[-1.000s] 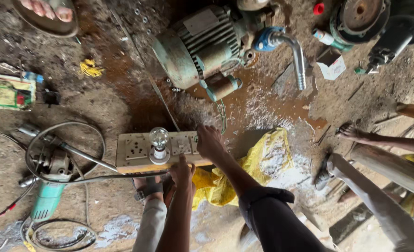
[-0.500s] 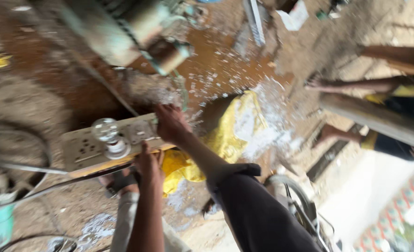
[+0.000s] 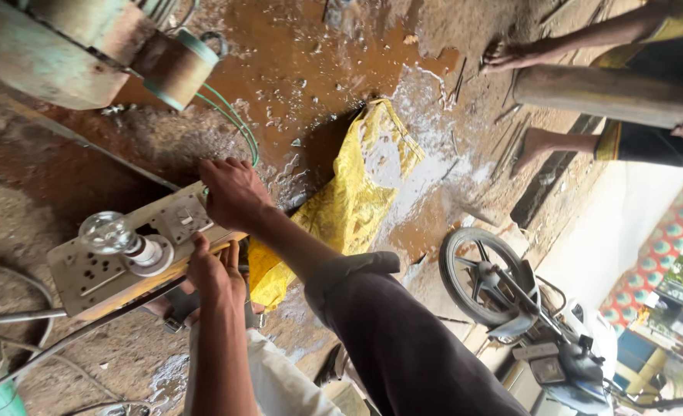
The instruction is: The person is working on a multi-socket power strip placed on the floor. They are using their hands to manipulate wires and components within the socket unit, likely performing a repair or installation. The person is wearing sandals.
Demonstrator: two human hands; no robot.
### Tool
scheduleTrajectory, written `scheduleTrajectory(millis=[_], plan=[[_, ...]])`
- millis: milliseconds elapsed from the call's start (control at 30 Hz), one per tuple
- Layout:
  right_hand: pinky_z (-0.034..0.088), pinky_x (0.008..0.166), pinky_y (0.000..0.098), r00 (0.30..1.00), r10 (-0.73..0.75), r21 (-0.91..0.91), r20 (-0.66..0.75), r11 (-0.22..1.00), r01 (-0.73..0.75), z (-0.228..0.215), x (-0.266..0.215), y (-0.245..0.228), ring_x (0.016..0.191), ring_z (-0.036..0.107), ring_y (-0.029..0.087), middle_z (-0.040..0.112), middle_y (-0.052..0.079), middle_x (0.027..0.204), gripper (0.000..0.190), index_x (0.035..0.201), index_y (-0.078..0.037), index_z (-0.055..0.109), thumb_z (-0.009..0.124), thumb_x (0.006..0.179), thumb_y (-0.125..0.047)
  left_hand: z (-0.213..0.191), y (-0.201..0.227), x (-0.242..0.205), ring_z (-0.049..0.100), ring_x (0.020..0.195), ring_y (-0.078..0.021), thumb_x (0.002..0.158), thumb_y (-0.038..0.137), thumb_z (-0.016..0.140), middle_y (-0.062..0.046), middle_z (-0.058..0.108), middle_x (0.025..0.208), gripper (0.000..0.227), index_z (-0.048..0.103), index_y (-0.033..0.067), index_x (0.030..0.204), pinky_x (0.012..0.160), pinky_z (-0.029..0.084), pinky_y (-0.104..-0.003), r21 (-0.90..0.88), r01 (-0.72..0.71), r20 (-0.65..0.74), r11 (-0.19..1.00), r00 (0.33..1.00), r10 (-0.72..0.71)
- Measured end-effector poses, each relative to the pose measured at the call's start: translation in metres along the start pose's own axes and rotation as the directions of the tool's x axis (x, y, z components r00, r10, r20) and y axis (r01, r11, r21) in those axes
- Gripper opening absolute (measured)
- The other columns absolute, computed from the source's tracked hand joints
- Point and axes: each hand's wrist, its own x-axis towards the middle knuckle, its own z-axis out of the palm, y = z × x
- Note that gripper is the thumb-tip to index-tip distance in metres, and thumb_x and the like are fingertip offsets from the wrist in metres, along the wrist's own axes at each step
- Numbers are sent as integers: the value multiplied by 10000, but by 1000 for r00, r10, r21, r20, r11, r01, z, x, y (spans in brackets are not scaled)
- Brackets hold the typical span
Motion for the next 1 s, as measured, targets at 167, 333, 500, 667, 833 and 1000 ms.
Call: scheduleTrajectory(millis=[167, 333, 500, 667, 833, 1000], plan=[[437, 943, 507, 999, -8, 16, -50, 1000, 9, 4, -2, 0, 1049, 603, 361, 656, 142, 985, 280, 1015, -82, 567, 666, 753, -84, -2, -6, -5, 632, 1217, -317, 1012, 353, 555, -238, 519, 1339, 635, 333, 9, 1496, 1045, 618, -405, 53, 2, 23, 999, 1000, -3], [471, 966, 545, 994, -66, 47, -92, 996, 70, 40, -3, 29, 1094, 605, 408, 674, 180, 1075, 348, 1105, -62, 578, 686, 776, -96, -23, -10, 26, 621, 1175, -301, 1040, 358, 534, -209, 527, 1312, 553, 399, 44, 1474, 1005, 614, -389, 65, -43, 127, 997, 991, 34], [433, 1004, 585, 988, -102, -80, -118, 992, 93, 100, 10, 72, 1211, 539, 465, 576, 255, 1355, 652, 1435, -88, 513, 580, 787, -55, -70, 22, 78, 620, 1155, -298, 1025, 346, 564, -198, 530, 1307, 547, 415, 37, 1451, 980, 621, -388, 0, -163, 28, 987, 986, 163], [501, 856, 571, 993, -118, -4, 9, 993, 118, 74, 20, 48, 994, 621, 453, 657, 240, 1042, 298, 1149, -74, 605, 583, 853, -48, -67, 22, 85, 619, 1136, -294, 1010, 335, 594, -186, 534, 1302, 542, 430, 30, 1427, 955, 629, -388, -142, -170, -78, 975, 984, 160], [525, 810, 563, 987, -158, -44, -13, 987, 157, 13, 3, 30, 902, 659, 431, 682, 216, 868, 99, 952, -58, 607, 615, 853, -52, -44, 7, 72, 618, 1116, -291, 996, 323, 624, -174, 537, 1296, 537, 445, 23, 1403, 929, 636, -387, -184, -84, -82, 979, 994, 69], [525, 814, 585, 994, -96, -96, 42, 990, 100, 24, 6, 40, 943, 653, 445, 681, 230, 986, 232, 1120, -86, 621, 583, 892, -105, -37, -16, 53, 617, 1096, -287, 981, 311, 654, -162, 541, 1291, 532, 461, 16, 1380, 904, 644, -386, -167, -26, -75, 986, 997, 14]])
